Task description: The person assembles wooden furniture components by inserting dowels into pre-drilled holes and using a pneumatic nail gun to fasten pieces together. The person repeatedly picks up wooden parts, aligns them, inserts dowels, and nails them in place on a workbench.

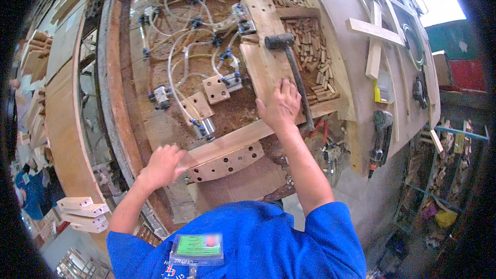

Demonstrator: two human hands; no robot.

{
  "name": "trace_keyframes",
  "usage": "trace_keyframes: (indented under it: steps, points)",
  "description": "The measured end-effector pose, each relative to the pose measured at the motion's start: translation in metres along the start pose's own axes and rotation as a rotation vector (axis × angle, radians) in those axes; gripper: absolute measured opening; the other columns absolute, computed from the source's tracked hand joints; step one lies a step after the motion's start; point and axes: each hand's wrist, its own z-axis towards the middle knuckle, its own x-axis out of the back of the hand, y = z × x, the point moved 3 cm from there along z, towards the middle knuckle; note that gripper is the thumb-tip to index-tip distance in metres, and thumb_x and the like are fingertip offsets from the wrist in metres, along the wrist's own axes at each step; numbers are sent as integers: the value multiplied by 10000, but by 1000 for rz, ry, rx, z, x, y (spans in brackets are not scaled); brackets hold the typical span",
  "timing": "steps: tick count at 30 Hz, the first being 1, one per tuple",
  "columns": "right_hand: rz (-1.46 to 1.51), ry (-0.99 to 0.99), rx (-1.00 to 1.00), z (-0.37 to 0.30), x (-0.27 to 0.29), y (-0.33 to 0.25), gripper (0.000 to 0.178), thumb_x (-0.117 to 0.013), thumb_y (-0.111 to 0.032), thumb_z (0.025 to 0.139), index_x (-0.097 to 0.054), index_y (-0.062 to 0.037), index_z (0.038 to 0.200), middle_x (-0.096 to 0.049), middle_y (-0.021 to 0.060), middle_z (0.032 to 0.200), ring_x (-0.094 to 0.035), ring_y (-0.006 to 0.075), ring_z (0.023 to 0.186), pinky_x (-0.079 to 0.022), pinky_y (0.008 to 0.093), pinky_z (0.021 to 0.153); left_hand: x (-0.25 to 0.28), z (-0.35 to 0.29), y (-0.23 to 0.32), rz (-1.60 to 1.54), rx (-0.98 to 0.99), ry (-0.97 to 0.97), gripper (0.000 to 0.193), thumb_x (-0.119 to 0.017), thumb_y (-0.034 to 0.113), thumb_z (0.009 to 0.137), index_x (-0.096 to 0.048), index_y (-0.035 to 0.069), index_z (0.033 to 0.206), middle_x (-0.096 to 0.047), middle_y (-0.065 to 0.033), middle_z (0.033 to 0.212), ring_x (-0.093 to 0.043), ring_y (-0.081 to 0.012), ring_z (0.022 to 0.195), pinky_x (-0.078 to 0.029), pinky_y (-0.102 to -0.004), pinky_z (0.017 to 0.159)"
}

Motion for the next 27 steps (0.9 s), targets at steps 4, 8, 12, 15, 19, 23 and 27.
trace_keyframes:
  steps: [4,8,12,15,19,23,27]
  points:
    - [-24,-18,-15,0,0,1,924,-864,-448,772,-530,58,1470,-539,234,1500,-478,386,1425,-397,504,1158,42,23,-44,-91,323,582,379,-808,215,890,-670,75,1213,-670,-147,974,-675,-373,913,-545,-482,794]
    - [-21,-30,-6,2,1,-3,932,-851,-465,794,-518,64,1484,-529,234,1517,-464,389,1445,-392,502,1163,47,52,-77,-155,475,714,269,-790,221,931,-692,87,1143,-702,-158,1032,-701,-380,939,-555,-469,801]
    - [-31,-48,-4,0,2,-4,920,-844,-470,807,-518,58,1486,-524,235,1526,-452,396,1455,-390,506,1164,39,67,-97,-140,430,717,258,-801,217,919,-706,86,1120,-737,-166,1037,-717,-394,950,-559,-481,796]
    - [-33,-48,-4,-1,2,-4,903,-846,-456,811,-522,52,1482,-509,240,1549,-447,402,1457,-387,512,1164,43,68,-103,-176,412,740,230,-779,244,939,-716,77,1084,-754,-169,1015,-725,-400,934,-565,-493,786]
    - [-10,-96,-43,0,7,-5,889,-843,-455,820,-525,40,1485,-500,241,1565,-430,400,1480,-383,515,1175,48,70,-96,-122,475,685,231,-767,270,943,-723,111,1103,-755,-124,1033,-725,-367,979,-570,-491,805]
    - [113,-129,-38,-10,22,12,792,-821,-448,862,-573,18,1453,-547,223,1536,-484,391,1449,-412,501,1164,45,63,-91,-94,464,765,277,-762,279,954,-714,102,1161,-754,-119,1023,-731,-355,971,-570,-484,801]
    - [486,9,-117,-59,73,49,556,-772,-357,934,-675,12,1340,-718,231,1282,-691,397,1184,-538,445,1021,37,36,-67,-228,510,861,318,-760,267,970,-697,69,1211,-734,-130,968,-725,-343,908,-566,-465,782]
